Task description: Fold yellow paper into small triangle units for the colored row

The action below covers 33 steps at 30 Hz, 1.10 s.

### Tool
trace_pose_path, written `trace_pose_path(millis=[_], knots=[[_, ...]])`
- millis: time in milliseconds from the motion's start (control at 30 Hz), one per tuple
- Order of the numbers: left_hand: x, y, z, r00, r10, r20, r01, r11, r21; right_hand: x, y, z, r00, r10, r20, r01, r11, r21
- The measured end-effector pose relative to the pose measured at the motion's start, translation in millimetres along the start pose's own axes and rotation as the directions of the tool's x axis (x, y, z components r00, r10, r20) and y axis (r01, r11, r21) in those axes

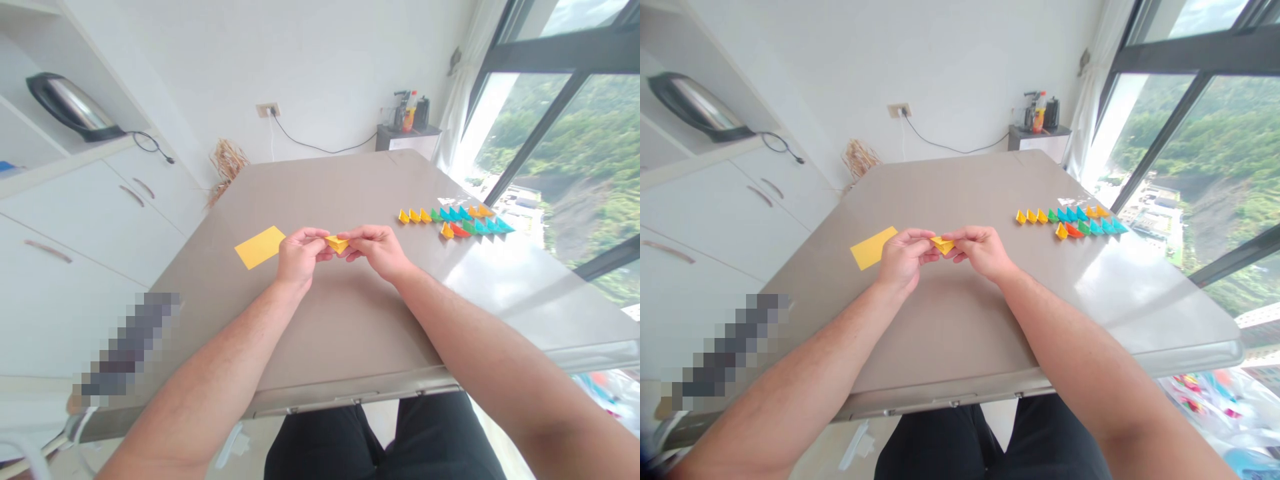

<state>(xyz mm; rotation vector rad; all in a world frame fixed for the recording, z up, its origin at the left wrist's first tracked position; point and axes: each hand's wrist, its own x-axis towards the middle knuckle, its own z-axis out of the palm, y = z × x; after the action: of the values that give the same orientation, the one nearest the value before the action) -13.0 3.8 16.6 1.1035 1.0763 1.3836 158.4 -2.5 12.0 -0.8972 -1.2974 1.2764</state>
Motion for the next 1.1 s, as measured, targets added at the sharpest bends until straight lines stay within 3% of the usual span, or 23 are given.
trace_pose_path(millis=[367, 533, 800, 900, 1100], knots=[[2.1, -1.2, -3.9, 0.998, -0.017, 0.056, 0.020, 0.998, -0.055, -0.2, -1.4, -1.3, 1.000, 0.014, -0.001, -0.014, 0.996, 0.091], [2.3, 0.6, -5.0, 0.997, -0.012, 0.076, 0.015, 0.999, -0.040, -1.4, -2.2, -2.4, 1.000, -0.013, 0.012, 0.012, 0.999, 0.046], [2.8, -7.8, -3.8, 0.973, 0.225, 0.055, -0.231, 0.959, 0.165, -4.2, -2.4, 0.7, 0.997, -0.079, -0.010, 0.078, 0.992, -0.103], [2.0, -10.9, -3.5, 0.950, 0.295, 0.106, -0.311, 0.931, 0.192, -2.6, 1.5, 1.7, 0.995, -0.084, -0.056, 0.072, 0.981, -0.182], [2.3, -13.2, -2.9, 0.947, 0.278, 0.159, -0.305, 0.935, 0.182, 0.1, 7.2, 0.1, 0.985, -0.147, -0.089, 0.110, 0.938, -0.328]])
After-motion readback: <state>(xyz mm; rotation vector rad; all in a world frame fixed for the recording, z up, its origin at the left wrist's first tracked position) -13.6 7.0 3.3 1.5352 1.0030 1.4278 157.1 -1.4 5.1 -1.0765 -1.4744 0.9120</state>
